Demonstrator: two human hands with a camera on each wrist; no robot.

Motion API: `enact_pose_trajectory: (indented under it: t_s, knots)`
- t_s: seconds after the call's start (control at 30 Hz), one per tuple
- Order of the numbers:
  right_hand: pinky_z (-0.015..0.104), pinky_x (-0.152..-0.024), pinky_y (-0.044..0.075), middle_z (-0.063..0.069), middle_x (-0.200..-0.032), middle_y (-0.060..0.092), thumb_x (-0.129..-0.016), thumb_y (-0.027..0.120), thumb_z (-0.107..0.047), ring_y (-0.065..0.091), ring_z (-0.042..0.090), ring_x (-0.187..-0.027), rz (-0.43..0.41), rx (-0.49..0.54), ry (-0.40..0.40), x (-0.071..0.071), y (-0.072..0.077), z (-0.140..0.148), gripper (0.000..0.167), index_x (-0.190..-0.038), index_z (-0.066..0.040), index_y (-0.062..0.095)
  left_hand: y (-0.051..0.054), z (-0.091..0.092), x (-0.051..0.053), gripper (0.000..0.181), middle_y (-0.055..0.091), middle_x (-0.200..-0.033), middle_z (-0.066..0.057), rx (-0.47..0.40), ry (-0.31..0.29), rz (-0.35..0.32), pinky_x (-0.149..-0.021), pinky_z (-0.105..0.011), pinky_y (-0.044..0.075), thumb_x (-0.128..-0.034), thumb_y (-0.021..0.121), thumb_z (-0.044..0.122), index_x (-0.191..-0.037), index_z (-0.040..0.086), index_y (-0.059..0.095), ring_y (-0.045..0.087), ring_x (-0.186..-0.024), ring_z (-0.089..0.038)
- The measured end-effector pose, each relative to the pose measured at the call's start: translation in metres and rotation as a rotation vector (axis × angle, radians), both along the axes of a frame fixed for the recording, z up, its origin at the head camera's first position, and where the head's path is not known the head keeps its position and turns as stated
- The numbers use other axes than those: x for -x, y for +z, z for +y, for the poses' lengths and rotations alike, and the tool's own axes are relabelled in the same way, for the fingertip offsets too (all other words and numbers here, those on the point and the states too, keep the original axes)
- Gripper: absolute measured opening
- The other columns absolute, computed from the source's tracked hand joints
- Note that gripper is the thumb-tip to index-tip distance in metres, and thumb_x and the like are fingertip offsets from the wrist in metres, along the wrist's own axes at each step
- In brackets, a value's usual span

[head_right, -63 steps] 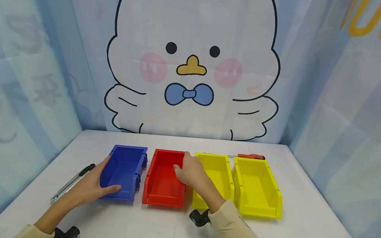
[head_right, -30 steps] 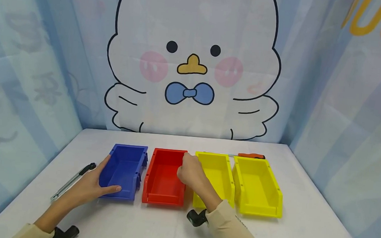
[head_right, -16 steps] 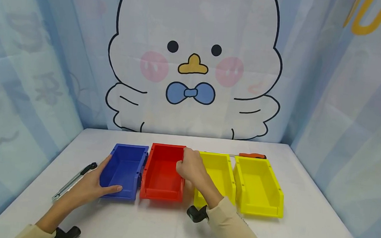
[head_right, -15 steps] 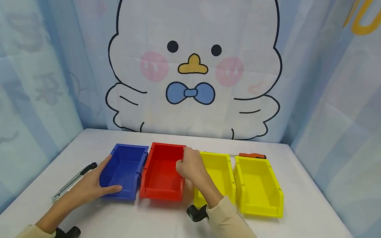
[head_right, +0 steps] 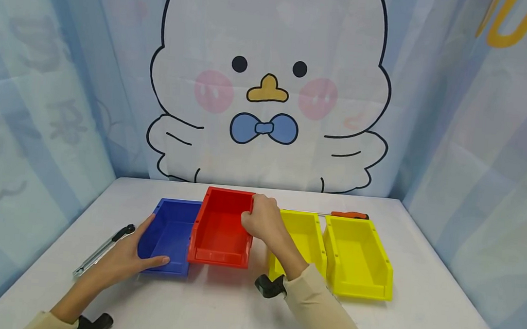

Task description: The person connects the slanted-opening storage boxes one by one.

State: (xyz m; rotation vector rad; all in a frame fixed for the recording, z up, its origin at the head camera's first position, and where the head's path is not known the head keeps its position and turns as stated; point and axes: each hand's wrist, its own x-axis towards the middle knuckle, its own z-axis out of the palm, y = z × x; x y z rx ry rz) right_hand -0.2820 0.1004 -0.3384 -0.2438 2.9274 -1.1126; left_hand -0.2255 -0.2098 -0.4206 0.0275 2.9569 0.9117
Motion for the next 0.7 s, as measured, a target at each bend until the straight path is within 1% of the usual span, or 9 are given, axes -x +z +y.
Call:
enact_pose_trajectory:
  t_s: [0.2,0.23,0.27,0.3,0.37,0.47,0.5,0.57,0.7]
  knots:
    - [0.018,-0.051,0.051,0.012,-0.079,0.071,-0.097,0.061,-0.007,0.040,0.015,-0.044,0.001,0.006,-0.001,0.0009,0.0022,-0.0028,0.057,-0.152,0.004,0.052,0.0007,-0.0008,-0.0015,0.125,0.025,-0.170,-0.036,-0.006,-0.003,0.004,-0.117,-0.077,0.038,-0.0848,0.085,0.055,-0.171,0.006,0.009,0.035,-0.151,-0.061]
    - [0.018,-0.051,0.051,0.014,-0.076,0.069,-0.097,0.061,-0.007,0.039,0.016,-0.044,-0.003,0.003,-0.004,0.0013,0.0026,-0.0030,0.057,-0.153,0.003,0.052,0.0010,-0.0009,-0.0016,0.124,0.025,-0.170,-0.036,-0.008,-0.006,0.006,-0.117,-0.077,0.038,-0.0850,0.085,0.055,-0.171,0.006,0.009,0.036,-0.151,-0.061]
    - [0.018,-0.052,0.052,0.015,-0.078,0.070,-0.097,0.061,-0.007,0.039,0.016,-0.045,-0.006,0.000,-0.007,0.0017,0.0030,-0.0033,0.057,-0.153,0.003,0.052,0.0013,-0.0009,-0.0018,0.124,0.025,-0.170,-0.036,-0.009,-0.009,0.006,-0.117,-0.077,0.038,-0.0851,0.085,0.055,-0.171,0.006,0.009,0.035,-0.151,-0.061]
    - [0.019,-0.053,0.054,0.016,-0.084,0.072,-0.097,0.062,-0.008,0.043,0.015,-0.047,-0.008,-0.001,-0.012,0.0019,0.0030,-0.0037,0.058,-0.153,0.002,0.051,0.0016,-0.0009,-0.0018,0.124,0.025,-0.170,-0.036,-0.008,-0.011,0.007,-0.117,-0.077,0.038,-0.0851,0.085,0.055,-0.171,0.006,0.009,0.035,-0.151,-0.061]
    - [0.021,-0.057,0.059,0.017,-0.102,0.077,-0.097,0.063,-0.008,0.052,0.015,-0.052,-0.011,0.000,-0.017,0.0023,0.0035,-0.0046,0.058,-0.154,0.002,0.051,0.0019,-0.0011,-0.0017,0.124,0.025,-0.170,-0.035,-0.008,-0.013,0.009,-0.118,-0.076,0.038,-0.0851,0.085,0.054,-0.171,0.006,0.009,0.035,-0.151,-0.061]
    - [0.025,-0.062,0.064,0.020,-0.124,0.075,-0.097,0.065,-0.009,0.063,0.016,-0.061,-0.013,0.001,-0.020,0.0025,0.0041,-0.0058,0.059,-0.154,0.001,0.051,0.0019,-0.0012,-0.0012,0.125,0.025,-0.170,-0.035,-0.006,-0.012,0.009,-0.118,-0.076,0.037,-0.0851,0.085,0.055,-0.171,0.006,0.008,0.034,-0.152,-0.061]
    - [0.025,-0.062,0.064,0.021,-0.127,0.074,-0.097,0.065,-0.009,0.064,0.016,-0.061,-0.011,-0.001,-0.019,0.0028,0.0039,-0.0063,0.059,-0.154,0.002,0.051,0.0018,-0.0012,-0.0011,0.125,0.025,-0.170,-0.035,-0.005,-0.012,0.008,-0.118,-0.076,0.037,-0.0851,0.085,0.055,-0.171,0.006,0.008,0.034,-0.152,-0.060]
    - [0.023,-0.059,0.062,0.021,-0.124,0.075,-0.097,0.064,-0.008,0.059,0.016,-0.056,-0.009,-0.009,-0.016,0.0028,0.0042,-0.0069,0.059,-0.154,0.002,0.051,0.0016,-0.0012,-0.0012,0.125,0.025,-0.170,-0.035,-0.003,-0.011,0.007,-0.118,-0.076,0.037,-0.0851,0.085,0.055,-0.171,0.006,0.008,0.034,-0.152,-0.060]
    - [0.018,-0.052,0.053,0.021,-0.113,0.077,-0.096,0.064,-0.008,0.042,0.015,-0.047,-0.004,-0.027,-0.016,0.0030,0.0037,-0.0078,0.059,-0.153,0.003,0.051,0.0017,-0.0008,-0.0016,0.125,0.025,-0.170,-0.035,0.002,-0.012,0.002,-0.118,-0.076,0.038,-0.0850,0.084,0.056,-0.171,0.006,0.008,0.035,-0.152,-0.060]
